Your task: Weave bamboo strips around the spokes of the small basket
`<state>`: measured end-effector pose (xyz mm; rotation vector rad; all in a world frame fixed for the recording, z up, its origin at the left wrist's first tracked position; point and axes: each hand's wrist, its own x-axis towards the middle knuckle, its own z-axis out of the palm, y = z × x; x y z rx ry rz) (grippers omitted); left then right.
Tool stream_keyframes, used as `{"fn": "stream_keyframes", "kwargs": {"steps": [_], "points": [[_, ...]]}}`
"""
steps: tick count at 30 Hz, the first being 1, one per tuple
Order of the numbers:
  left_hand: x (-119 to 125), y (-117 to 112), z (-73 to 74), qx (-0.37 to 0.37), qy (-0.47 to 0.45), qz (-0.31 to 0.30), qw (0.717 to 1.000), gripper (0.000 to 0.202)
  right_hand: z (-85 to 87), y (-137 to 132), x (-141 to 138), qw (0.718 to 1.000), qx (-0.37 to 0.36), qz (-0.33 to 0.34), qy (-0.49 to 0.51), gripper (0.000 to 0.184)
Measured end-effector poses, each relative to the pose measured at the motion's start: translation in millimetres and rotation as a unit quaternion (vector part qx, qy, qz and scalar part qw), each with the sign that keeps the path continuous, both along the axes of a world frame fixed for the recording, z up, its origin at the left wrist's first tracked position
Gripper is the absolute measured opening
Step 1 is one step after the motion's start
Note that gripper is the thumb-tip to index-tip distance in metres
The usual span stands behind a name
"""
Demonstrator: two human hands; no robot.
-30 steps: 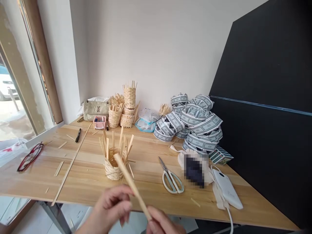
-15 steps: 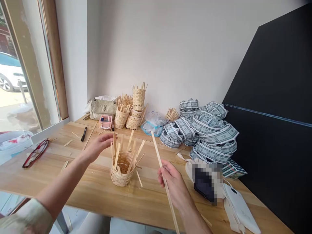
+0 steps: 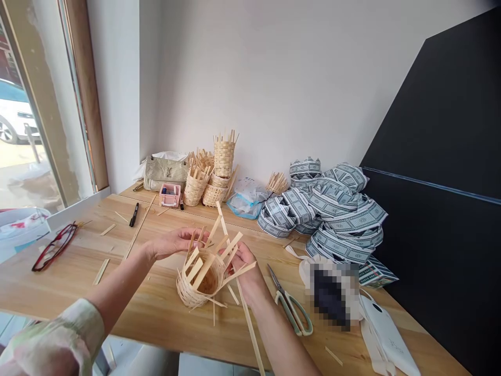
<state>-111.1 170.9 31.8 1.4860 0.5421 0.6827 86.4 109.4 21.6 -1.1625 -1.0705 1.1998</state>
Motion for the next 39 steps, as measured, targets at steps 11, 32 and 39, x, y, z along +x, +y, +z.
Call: {"fn": "stream_keyframes", "kwargs": {"steps": [11, 32, 39], "points": [[3, -19, -2.2, -0.061, -0.088, 0.038, 0.994, 0.037, 1.5, -8, -9, 0.999, 0.038, -0.018, -0.011, 0.031], [13, -32, -0.8, -0.048, -0.060, 0.022, 0.997, 0.042, 94.7, -69, 18, 0.945, 0.163, 0.058, -0.277, 0.011], [12, -32, -2.2, -0.067, -0.044, 0.042, 0.996, 0.046, 117.8, -32, 39, 0.934, 0.197, 0.029, -0.298, 0.013]]}}
